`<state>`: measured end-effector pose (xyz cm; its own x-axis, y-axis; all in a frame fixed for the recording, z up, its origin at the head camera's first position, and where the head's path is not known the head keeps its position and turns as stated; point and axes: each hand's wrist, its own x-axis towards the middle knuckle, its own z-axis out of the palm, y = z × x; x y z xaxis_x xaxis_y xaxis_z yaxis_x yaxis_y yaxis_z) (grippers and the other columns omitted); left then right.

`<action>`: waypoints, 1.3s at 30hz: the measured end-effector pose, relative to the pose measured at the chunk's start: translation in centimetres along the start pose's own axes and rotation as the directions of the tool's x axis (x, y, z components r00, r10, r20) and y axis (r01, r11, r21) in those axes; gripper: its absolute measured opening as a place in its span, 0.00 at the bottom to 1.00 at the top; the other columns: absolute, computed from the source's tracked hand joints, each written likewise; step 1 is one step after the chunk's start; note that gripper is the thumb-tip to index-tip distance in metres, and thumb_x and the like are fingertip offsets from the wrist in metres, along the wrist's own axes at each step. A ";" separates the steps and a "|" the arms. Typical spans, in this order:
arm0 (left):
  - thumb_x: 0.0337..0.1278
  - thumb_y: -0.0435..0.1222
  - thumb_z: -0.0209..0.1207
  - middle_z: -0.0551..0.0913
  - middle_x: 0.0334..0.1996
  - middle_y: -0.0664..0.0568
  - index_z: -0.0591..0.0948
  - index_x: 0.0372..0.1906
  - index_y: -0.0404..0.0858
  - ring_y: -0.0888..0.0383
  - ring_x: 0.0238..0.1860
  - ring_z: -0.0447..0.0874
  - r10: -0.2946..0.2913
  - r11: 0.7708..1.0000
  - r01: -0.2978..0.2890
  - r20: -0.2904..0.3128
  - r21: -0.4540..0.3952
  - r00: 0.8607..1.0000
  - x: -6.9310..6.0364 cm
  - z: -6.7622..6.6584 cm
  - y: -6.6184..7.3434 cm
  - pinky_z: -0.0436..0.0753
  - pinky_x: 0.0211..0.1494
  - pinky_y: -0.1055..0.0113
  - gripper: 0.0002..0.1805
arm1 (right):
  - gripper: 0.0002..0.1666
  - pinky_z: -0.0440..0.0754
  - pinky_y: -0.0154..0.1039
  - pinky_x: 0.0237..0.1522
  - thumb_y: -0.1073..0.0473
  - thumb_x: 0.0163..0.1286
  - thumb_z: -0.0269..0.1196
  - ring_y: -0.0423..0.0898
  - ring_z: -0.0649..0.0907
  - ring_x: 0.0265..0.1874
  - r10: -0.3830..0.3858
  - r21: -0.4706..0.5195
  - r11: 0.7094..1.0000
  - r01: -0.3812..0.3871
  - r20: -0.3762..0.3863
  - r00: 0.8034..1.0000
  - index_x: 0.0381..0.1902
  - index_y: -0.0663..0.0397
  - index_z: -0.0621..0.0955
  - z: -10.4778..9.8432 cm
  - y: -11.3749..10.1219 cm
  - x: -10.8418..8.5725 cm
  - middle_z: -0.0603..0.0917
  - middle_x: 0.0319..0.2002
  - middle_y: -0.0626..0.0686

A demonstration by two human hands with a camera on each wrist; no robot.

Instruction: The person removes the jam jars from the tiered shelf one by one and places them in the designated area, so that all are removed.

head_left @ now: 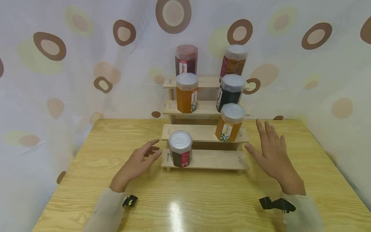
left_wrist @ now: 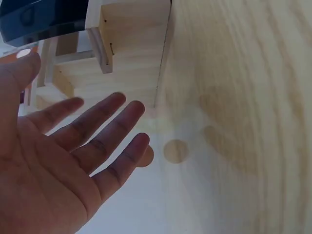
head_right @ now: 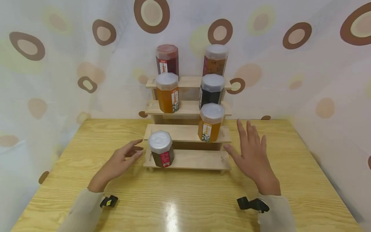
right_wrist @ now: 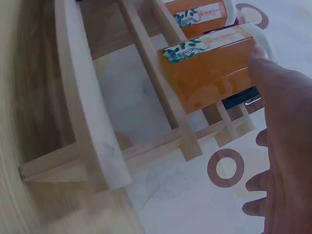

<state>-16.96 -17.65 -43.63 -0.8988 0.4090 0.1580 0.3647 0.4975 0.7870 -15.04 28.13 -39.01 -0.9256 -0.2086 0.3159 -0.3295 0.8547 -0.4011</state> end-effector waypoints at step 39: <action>0.72 0.32 0.62 0.72 0.26 0.50 0.74 0.62 0.35 0.55 0.27 0.72 -0.108 0.946 0.160 0.193 -0.281 0.975 1.3 2.4 -0.5 0.74 0.31 0.68 0.18 | 0.46 0.73 0.72 0.59 0.39 0.79 0.54 0.70 0.75 0.65 0.071 0.257 0.965 -0.056 -0.052 0.996 0.84 0.44 0.49 -10.4 -4.5 18.0 0.64 0.76 0.66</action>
<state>-17.72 -15.54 -45.23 -0.8689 0.4928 -0.0459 0.1326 0.3212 0.9377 -28.26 25.43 -22.55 -0.9358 -0.1224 0.3305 -0.3143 0.7141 -0.6255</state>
